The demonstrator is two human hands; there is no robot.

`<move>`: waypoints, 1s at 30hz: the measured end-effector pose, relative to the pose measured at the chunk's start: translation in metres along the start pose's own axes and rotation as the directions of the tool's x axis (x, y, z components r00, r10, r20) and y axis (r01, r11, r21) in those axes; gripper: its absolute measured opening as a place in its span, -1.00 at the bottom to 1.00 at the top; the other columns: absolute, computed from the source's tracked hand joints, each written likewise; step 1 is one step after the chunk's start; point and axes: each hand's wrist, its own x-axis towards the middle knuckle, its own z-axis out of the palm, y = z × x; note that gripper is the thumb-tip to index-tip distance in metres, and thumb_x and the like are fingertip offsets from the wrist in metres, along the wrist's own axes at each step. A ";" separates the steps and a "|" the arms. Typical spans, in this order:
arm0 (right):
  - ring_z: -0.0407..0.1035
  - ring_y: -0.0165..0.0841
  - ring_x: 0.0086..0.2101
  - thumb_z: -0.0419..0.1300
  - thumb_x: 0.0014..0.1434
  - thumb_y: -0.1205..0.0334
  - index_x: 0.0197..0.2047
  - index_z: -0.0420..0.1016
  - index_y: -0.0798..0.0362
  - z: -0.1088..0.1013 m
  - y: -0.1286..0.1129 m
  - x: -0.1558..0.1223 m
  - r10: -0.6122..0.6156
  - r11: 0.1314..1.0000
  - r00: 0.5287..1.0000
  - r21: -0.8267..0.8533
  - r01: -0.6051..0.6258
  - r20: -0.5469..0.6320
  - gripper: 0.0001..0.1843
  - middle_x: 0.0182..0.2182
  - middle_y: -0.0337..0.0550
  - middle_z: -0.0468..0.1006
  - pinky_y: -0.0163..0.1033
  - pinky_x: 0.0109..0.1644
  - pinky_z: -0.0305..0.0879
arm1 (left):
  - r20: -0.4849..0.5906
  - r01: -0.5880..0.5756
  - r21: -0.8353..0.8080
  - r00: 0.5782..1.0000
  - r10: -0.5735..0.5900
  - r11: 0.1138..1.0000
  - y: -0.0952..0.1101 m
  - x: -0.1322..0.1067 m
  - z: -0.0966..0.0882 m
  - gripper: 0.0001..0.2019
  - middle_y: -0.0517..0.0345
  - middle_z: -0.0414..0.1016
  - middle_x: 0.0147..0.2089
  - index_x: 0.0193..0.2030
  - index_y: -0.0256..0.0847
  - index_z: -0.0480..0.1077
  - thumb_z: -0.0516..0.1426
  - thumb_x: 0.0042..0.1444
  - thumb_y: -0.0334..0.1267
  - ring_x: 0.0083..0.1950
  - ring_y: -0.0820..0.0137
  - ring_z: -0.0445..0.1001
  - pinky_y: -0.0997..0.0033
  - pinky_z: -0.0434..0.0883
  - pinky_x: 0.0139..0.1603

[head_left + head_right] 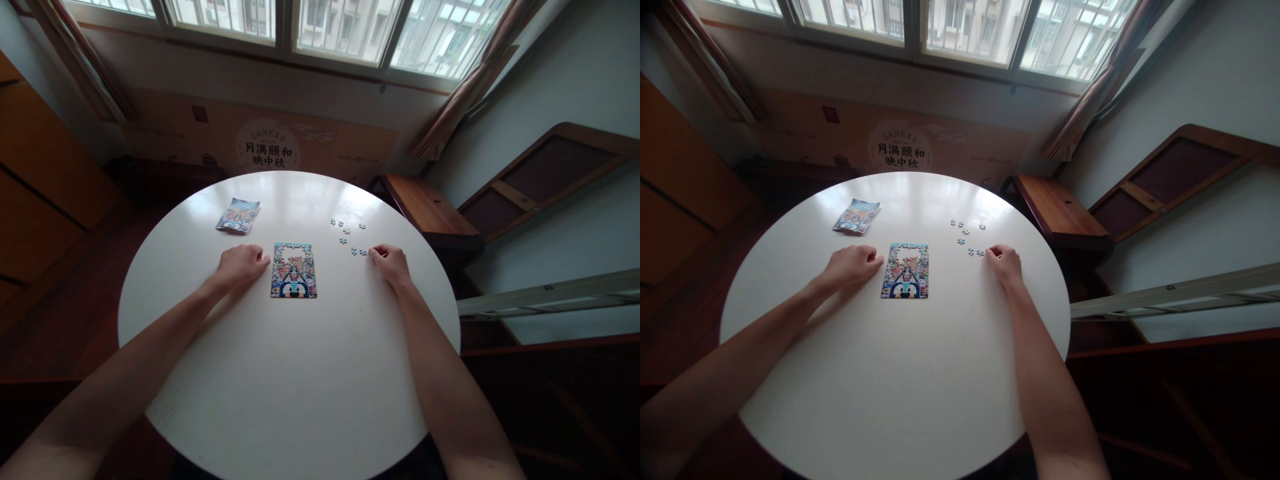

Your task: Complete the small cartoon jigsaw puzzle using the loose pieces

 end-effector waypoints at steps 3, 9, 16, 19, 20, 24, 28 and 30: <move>0.46 -0.26 -0.36 0.16 0.03 0.06 -0.35 0.62 0.10 0.000 0.002 0.001 -0.004 1.000 1.000 0.004 0.004 0.003 -0.69 -0.38 -0.04 0.63 -0.21 -0.22 0.29 | 0.007 0.003 0.002 1.000 -0.003 1.000 0.001 -0.001 -0.002 -0.61 -0.02 0.58 -0.29 -0.38 -0.15 0.46 -0.06 0.16 0.04 -0.27 0.19 0.50 0.31 0.22 -0.31; 0.46 -0.26 -0.36 0.16 0.03 0.06 -0.33 0.62 0.09 0.001 0.003 0.001 -0.001 1.000 1.000 -0.001 0.001 0.001 -0.69 -0.38 -0.05 0.63 -0.21 -0.22 0.30 | 0.004 -0.001 0.013 1.000 0.000 1.000 0.001 -0.001 -0.002 -0.61 -0.01 0.59 -0.29 -0.40 -0.16 0.44 -0.05 0.17 0.04 -0.27 0.21 0.50 0.34 0.20 -0.33; 0.46 -0.26 -0.35 0.16 0.02 0.08 -0.33 0.62 0.09 -0.001 -0.003 -0.001 0.009 1.000 1.000 -0.006 -0.009 0.009 -0.70 -0.38 -0.06 0.63 -0.21 -0.20 0.30 | 0.012 0.002 0.013 1.000 -0.002 1.000 0.002 -0.001 -0.002 -0.61 -0.01 0.59 -0.29 -0.40 -0.15 0.43 -0.06 0.18 0.05 -0.27 0.21 0.50 0.34 0.20 -0.34; 0.46 -0.26 -0.36 0.16 0.02 0.08 -0.33 0.62 0.08 -0.001 -0.004 -0.002 0.019 1.000 1.000 -0.015 -0.019 0.007 -0.71 -0.39 -0.07 0.62 -0.21 -0.21 0.30 | 0.017 0.001 0.009 1.000 -0.001 1.000 0.002 -0.002 -0.003 -0.61 -0.02 0.59 -0.28 -0.40 -0.15 0.42 -0.06 0.18 0.05 -0.27 0.21 0.50 0.33 0.19 -0.34; 0.46 -0.26 -0.36 0.16 0.02 0.08 -0.33 0.62 0.08 -0.001 -0.004 -0.002 0.020 1.000 1.000 -0.017 -0.020 0.007 -0.71 -0.40 -0.07 0.62 -0.21 -0.21 0.30 | 0.016 0.000 0.008 1.000 0.000 1.000 0.002 -0.002 -0.003 -0.61 -0.02 0.59 -0.28 -0.40 -0.15 0.42 -0.07 0.17 0.05 -0.27 0.20 0.50 0.33 0.19 -0.34; 0.46 -0.25 -0.36 0.17 0.03 0.07 -0.33 0.62 0.08 0.000 -0.001 -0.001 0.010 1.000 1.000 -0.015 -0.010 0.004 -0.71 -0.39 -0.06 0.63 -0.20 -0.21 0.32 | 0.011 -0.005 0.009 1.000 0.005 1.000 0.001 -0.002 -0.003 -0.61 -0.02 0.59 -0.28 -0.40 -0.15 0.42 -0.07 0.18 0.05 -0.26 0.21 0.50 0.33 0.19 -0.34; 0.47 -0.24 -0.35 0.14 0.07 0.10 -0.30 0.60 0.09 0.003 -0.004 0.000 -0.004 1.000 0.997 0.004 0.004 -0.072 -0.71 -0.35 -0.02 0.64 -0.18 -0.16 0.34 | 0.014 0.002 0.006 1.000 -0.002 1.000 0.002 -0.002 -0.004 -0.61 -0.03 0.59 -0.29 -0.38 -0.15 0.44 -0.06 0.17 0.04 -0.26 0.19 0.51 0.32 0.21 -0.33; 0.47 -0.24 -0.34 0.13 0.10 0.11 -0.28 0.60 0.08 0.004 -0.011 0.003 0.002 1.000 0.994 -0.019 -0.004 -0.113 -0.72 -0.31 -0.01 0.64 -0.14 -0.13 0.33 | 0.014 0.006 0.002 1.000 -0.006 1.000 0.003 -0.003 -0.005 -0.61 -0.03 0.60 -0.28 -0.37 -0.15 0.45 -0.06 0.17 0.04 -0.25 0.19 0.51 0.32 0.22 -0.32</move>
